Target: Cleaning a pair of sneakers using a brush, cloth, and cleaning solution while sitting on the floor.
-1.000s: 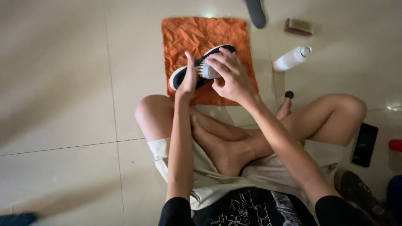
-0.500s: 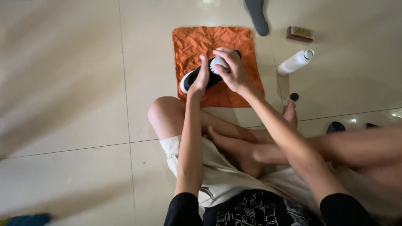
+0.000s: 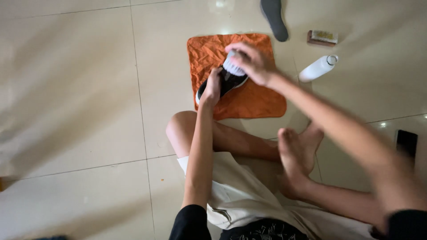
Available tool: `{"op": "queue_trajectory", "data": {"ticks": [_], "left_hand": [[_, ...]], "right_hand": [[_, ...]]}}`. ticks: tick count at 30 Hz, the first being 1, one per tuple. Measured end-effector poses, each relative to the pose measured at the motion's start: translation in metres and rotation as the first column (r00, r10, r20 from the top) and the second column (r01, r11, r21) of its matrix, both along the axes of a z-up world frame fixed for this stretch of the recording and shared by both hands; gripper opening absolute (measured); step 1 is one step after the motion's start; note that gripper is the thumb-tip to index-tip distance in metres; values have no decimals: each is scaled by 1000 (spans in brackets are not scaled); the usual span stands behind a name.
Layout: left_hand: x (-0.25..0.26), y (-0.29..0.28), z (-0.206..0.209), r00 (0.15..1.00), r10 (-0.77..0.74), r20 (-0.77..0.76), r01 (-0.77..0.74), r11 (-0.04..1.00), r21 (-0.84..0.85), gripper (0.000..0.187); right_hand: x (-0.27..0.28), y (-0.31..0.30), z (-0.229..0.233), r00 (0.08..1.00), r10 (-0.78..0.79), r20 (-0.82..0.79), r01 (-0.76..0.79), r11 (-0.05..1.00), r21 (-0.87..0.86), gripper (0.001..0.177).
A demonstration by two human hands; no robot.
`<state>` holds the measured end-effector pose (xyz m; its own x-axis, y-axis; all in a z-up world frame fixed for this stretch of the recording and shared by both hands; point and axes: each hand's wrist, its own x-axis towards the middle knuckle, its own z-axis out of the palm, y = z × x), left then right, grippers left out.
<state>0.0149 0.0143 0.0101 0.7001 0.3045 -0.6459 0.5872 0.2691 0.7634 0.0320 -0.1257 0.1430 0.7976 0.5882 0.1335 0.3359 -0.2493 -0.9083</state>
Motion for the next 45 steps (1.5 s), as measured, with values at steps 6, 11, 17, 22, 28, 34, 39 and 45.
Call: {"op": "queue_trajectory", "data": {"ticks": [6,11,17,22,28,34,39,45], "left_hand": [[-30,15,61,960,-113,256,182,946,-269,26],[-25,12,82,913,-406,-49,395,907,-149,30],[-2,-28,-32,948,-279,-150,299,945,133,47],[-16,-14,8,874,-477,-93,486,854,187,49],[-19,-26,21,576,-804,-148,670,360,649,46],[-31,-4,45,725,-687,-54,603,594,532,54],[-35,14,71,709,-701,-69,650,613,450,56],[-37,-32,69,602,-697,-389,765,364,531,41]], "right_hand": [[15,-28,172,985,101,-138,-169,708,-686,57],[13,-71,184,936,48,-349,-250,789,-561,50],[31,-82,-33,497,291,-817,534,640,552,63],[46,-64,-141,393,443,-806,711,410,571,60],[56,-46,-190,321,431,-843,789,371,490,58],[53,-43,-169,314,352,-882,771,448,453,66],[50,-42,-127,384,336,-860,742,441,504,71],[58,-29,-154,548,545,-634,561,322,762,48]]}}
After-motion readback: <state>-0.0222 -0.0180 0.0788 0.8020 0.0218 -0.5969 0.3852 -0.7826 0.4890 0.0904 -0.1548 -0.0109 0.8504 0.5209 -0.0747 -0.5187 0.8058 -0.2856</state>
